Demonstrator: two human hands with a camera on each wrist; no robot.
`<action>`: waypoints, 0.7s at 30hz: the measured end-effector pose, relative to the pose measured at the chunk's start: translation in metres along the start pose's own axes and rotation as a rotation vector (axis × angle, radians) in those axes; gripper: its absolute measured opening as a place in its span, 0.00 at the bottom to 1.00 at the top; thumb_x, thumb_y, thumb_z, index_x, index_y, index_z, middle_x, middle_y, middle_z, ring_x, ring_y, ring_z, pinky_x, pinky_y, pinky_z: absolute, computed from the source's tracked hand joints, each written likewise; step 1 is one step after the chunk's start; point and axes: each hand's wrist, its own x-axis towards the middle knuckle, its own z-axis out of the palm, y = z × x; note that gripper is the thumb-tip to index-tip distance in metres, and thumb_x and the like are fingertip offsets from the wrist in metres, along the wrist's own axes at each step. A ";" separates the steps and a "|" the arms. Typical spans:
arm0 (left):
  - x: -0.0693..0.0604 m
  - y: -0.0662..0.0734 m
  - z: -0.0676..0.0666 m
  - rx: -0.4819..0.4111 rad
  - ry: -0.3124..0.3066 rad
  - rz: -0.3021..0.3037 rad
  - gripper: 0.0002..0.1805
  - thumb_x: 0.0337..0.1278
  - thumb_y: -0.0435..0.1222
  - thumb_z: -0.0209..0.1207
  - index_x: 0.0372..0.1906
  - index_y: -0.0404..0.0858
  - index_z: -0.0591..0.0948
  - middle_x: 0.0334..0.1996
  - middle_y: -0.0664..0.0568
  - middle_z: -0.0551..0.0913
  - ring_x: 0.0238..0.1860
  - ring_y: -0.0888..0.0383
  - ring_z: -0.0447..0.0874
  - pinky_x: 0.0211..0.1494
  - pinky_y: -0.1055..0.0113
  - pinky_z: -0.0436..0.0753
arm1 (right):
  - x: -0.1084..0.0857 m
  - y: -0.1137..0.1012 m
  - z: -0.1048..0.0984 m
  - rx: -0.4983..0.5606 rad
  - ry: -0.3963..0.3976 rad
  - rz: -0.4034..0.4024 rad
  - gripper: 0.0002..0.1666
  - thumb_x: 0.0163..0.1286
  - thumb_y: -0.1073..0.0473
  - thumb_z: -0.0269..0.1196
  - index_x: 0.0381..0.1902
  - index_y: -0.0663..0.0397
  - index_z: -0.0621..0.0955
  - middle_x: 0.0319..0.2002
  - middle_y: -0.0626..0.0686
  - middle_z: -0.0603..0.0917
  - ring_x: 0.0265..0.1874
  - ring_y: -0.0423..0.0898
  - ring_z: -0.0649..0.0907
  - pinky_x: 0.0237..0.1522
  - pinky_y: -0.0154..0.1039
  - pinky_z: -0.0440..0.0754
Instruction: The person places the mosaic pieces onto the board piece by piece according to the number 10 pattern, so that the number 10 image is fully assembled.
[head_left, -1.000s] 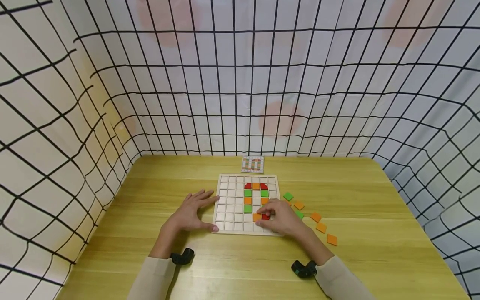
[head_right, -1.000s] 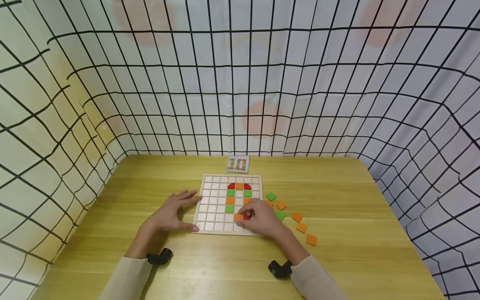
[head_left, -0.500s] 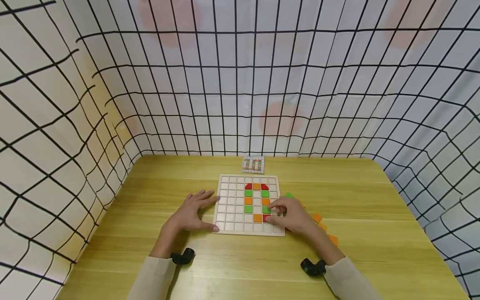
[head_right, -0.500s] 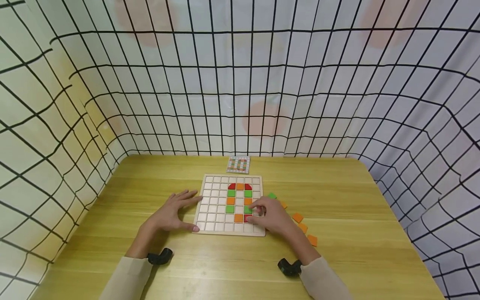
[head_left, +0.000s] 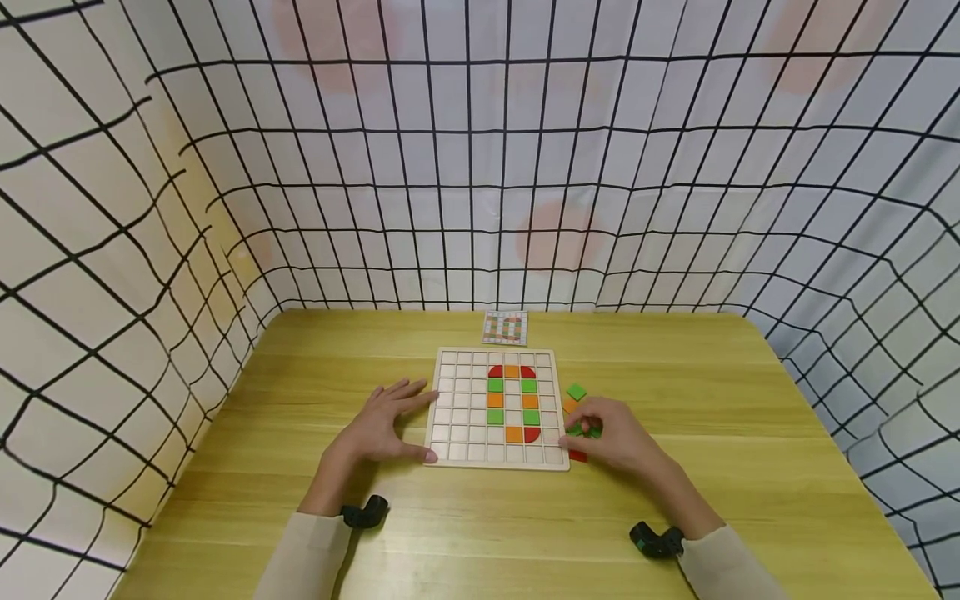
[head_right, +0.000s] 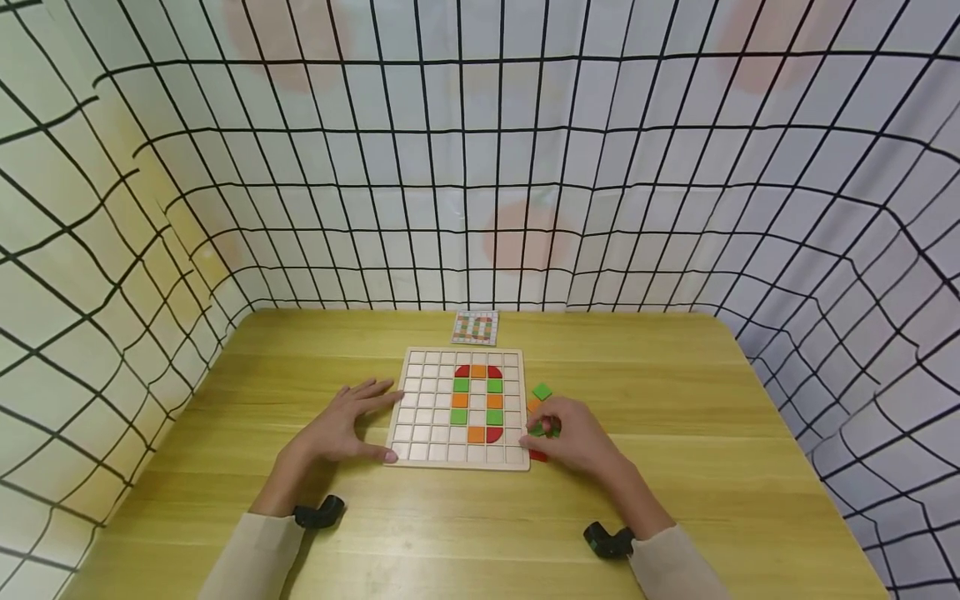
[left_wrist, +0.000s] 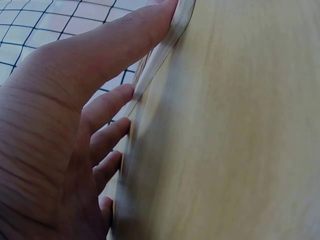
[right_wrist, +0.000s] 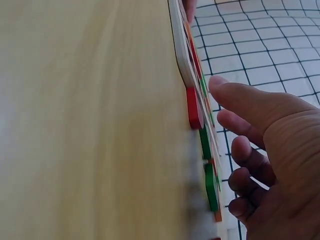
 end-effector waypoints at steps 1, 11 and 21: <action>0.000 0.000 0.000 -0.002 0.001 0.000 0.56 0.37 0.66 0.75 0.77 0.54 0.70 0.81 0.48 0.61 0.83 0.39 0.50 0.81 0.30 0.45 | -0.002 0.002 -0.001 -0.001 0.000 -0.012 0.11 0.59 0.47 0.79 0.34 0.36 0.86 0.29 0.46 0.79 0.32 0.45 0.77 0.36 0.34 0.74; -0.001 0.000 0.000 -0.010 0.010 0.012 0.56 0.38 0.66 0.75 0.77 0.53 0.70 0.81 0.47 0.61 0.83 0.38 0.51 0.80 0.29 0.45 | -0.015 0.013 -0.007 0.002 -0.067 -0.042 0.08 0.61 0.47 0.77 0.35 0.36 0.87 0.28 0.44 0.78 0.30 0.42 0.75 0.33 0.33 0.73; 0.000 -0.003 0.002 -0.003 0.020 0.018 0.56 0.37 0.66 0.75 0.77 0.53 0.70 0.81 0.46 0.62 0.82 0.37 0.52 0.80 0.28 0.46 | -0.022 0.019 -0.012 -0.015 -0.059 -0.070 0.08 0.63 0.47 0.75 0.39 0.37 0.88 0.27 0.41 0.78 0.28 0.38 0.75 0.32 0.31 0.74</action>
